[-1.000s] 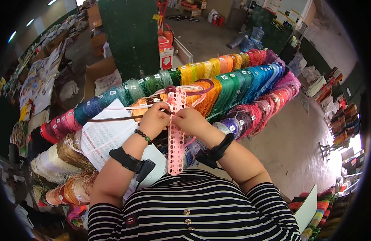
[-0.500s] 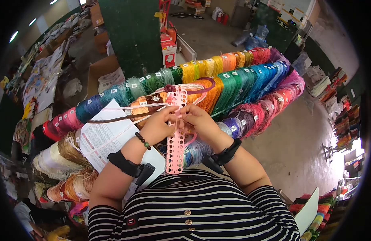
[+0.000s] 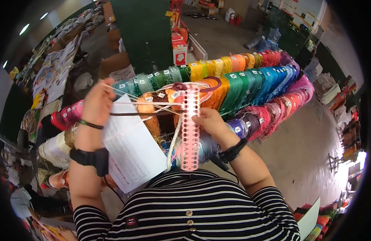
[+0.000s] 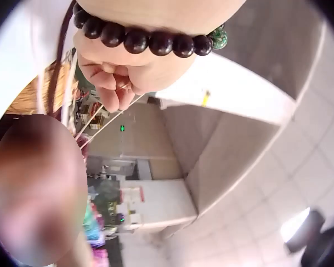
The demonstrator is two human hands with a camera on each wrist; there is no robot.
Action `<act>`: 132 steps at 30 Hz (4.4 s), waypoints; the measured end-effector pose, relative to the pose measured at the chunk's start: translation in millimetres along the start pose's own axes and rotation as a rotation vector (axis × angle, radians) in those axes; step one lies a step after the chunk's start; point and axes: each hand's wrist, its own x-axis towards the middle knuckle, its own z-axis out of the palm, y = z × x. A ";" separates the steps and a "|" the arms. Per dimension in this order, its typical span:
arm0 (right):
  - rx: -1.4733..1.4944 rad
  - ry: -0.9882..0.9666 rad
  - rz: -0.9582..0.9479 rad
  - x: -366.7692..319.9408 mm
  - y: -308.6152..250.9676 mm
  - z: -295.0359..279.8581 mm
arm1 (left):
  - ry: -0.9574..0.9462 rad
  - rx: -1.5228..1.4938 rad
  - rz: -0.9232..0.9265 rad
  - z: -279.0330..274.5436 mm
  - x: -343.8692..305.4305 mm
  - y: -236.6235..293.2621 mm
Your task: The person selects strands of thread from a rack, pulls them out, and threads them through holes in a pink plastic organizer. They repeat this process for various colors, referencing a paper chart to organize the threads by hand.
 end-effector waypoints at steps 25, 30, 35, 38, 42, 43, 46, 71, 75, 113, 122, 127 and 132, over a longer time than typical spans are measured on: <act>0.289 -0.099 -0.291 -31.4 -191.1 -94.1 | 0.340 0.189 0.153 -55.4 -158.1 -72.5; 0.235 -0.170 -0.476 -40.1 -284.7 -240.3 | 0.199 0.102 0.288 17.2 -159.6 -31.4; 0.504 0.618 -0.740 -32.9 -347.1 -372.2 | 0.062 0.164 0.347 82.6 -138.9 -21.7; 0.390 0.440 -0.509 -24.5 -349.0 -414.7 | -0.026 -0.011 0.427 136.9 -122.7 -24.7; 0.222 0.181 -0.326 -2.3 -308.4 -367.5 | -0.072 -0.286 0.435 172.7 -81.3 -44.3; 0.263 0.208 -0.323 6.9 -296.1 -351.1 | -0.094 -0.287 0.415 175.3 -71.1 -48.8; 0.338 0.198 -0.292 16.7 -266.2 -300.5 | -0.143 -0.251 0.332 176.5 -36.5 -82.1; -0.073 0.167 -0.069 34.0 7.2 -236.3 | 0.210 0.362 0.231 180.2 -17.7 -212.7; 0.026 0.147 -0.035 29.1 7.0 -235.5 | 0.275 0.358 0.239 186.0 -18.9 -215.6; -0.016 0.046 -0.186 8.8 28.0 -229.7 | 0.634 1.079 0.315 74.6 -52.0 -178.2; 0.009 0.076 -0.224 10.3 30.6 -226.0 | 0.642 1.029 0.435 75.5 -56.7 -181.5; -0.024 0.050 -0.204 9.0 28.9 -228.2 | 0.657 1.017 0.433 77.4 -58.7 -183.1; 0.000 0.073 -0.226 9.7 28.2 -224.7 | 0.665 0.956 0.457 83.1 -63.2 -180.0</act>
